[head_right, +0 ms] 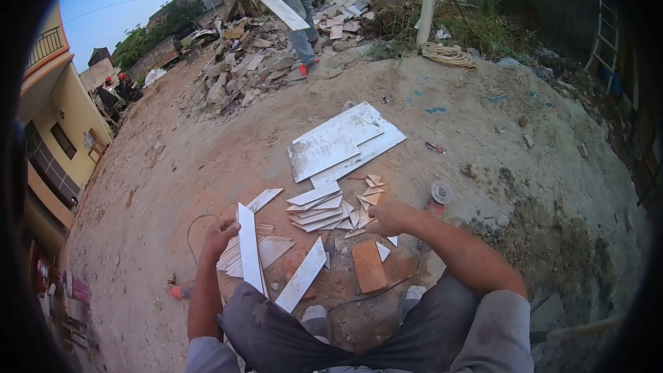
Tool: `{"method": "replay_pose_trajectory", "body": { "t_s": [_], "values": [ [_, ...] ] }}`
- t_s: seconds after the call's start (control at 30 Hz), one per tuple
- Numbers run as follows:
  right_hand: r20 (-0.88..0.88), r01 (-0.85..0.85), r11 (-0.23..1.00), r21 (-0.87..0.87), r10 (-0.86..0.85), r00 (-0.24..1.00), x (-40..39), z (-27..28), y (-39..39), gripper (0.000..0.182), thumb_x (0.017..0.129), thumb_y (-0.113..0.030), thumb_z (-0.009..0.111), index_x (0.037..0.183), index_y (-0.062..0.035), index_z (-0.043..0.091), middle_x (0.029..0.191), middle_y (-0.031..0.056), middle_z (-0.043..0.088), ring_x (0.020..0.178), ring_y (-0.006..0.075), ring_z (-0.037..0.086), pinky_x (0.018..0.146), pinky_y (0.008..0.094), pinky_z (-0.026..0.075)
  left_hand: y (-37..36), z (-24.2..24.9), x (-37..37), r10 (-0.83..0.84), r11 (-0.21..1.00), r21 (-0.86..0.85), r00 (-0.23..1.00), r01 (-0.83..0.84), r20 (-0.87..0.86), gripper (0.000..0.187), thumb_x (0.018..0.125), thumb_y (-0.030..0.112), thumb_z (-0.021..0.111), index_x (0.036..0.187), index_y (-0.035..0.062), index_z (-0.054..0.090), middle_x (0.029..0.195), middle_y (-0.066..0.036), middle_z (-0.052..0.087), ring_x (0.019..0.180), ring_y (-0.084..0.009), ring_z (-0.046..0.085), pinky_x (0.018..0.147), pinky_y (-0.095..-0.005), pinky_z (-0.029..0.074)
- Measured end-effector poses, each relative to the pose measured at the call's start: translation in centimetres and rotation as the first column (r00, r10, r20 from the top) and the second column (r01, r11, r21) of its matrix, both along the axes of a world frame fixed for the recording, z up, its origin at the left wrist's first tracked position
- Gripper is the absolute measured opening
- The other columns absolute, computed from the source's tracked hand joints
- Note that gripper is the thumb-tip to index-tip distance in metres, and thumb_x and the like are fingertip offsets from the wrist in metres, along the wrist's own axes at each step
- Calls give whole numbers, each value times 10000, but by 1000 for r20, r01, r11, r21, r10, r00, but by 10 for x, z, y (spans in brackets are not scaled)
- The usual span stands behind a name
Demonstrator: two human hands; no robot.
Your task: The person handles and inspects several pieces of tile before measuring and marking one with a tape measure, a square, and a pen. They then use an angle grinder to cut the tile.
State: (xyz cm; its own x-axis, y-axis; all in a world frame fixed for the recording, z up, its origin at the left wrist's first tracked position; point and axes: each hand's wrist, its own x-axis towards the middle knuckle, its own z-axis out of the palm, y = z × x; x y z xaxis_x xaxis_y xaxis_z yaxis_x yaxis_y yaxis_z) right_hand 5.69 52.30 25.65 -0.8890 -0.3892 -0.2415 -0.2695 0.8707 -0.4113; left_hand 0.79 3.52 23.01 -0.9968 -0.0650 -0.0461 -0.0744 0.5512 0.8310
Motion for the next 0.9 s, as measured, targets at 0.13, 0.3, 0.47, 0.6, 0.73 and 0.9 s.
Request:
{"method": "replay_pose_trajectory", "body": {
  "t_s": [0.13, 0.3, 0.47, 0.6, 0.73, 0.9],
  "values": [
    [-128, 0, 998, -60, -7, 992, -15, 0, -13, 389, 851, -386, 596, 851, -15, 716, 850, 218, 693, 842, 388, 666, 797, 477, 511, 54, 130, 26, -91, 980, -182, 993, 76, -76, 633, 831, 347, 736, 1275, -72, 566, 1168, -236, 657, 1079, -284, 647, 933, -370, 499],
    [-250, 128, 971, -202, -177, 952, -44, 3, -22, 348, 844, -333, 573, 867, -6, 688, 855, 231, 683, 833, 392, 659, 768, 479, 504, 119, 180, 65, -318, 932, -235, 933, 275, -168, 631, 831, 363, 743, 1297, -25, 569, 1148, -195, 670, 1093, -261, 644, 932, -367, 500],
    [-275, 203, 788, -581, -425, 862, -66, 43, -37, 565, 797, -270, 634, 1242, 55, 512, 1048, 258, 662, 945, 394, 655, 871, 430, 504, 161, 184, 85, -472, 818, -426, 875, 386, -113, 617, 800, 336, 766, 1277, -10, 585, 1159, -204, 668, 1074, -284, 648, 948, -373, 490],
    [-228, 194, 648, -736, -508, 831, -100, 99, -34, 619, 806, -300, 665, 1262, 82, 497, 1105, 269, 640, 970, 376, 655, 889, 412, 507, 171, 180, 88, -478, 836, -367, 870, 408, -121, 613, 809, 342, 756, 1297, 18, 576, 1136, -201, 674, 1056, -287, 653, 927, -383, 500],
    [44, 265, 485, -833, -419, 907, -132, 137, -43, 675, 829, -380, 669, 1285, 84, 487, 1108, 265, 640, 1038, 362, 634, 920, 396, 501, 165, 163, 81, -532, 783, -411, 845, 467, -54, 625, 808, 374, 749, 1332, 85, 568, 1131, -190, 677, 1059, -292, 654, 916, -382, 505],
    [-392, 250, 787, -564, -521, 758, -213, 135, -58, 733, 830, -456, 678, 1298, 75, 486, 1162, 282, 625, 1110, 396, 608, 950, 441, 488, 157, 149, 63, -496, 801, -409, 867, 437, -46, 582, 821, 413, 732, 1235, 25, 604, 1121, -180, 666, 1038, -329, 635, 881, -398, 501]
  ]
}}
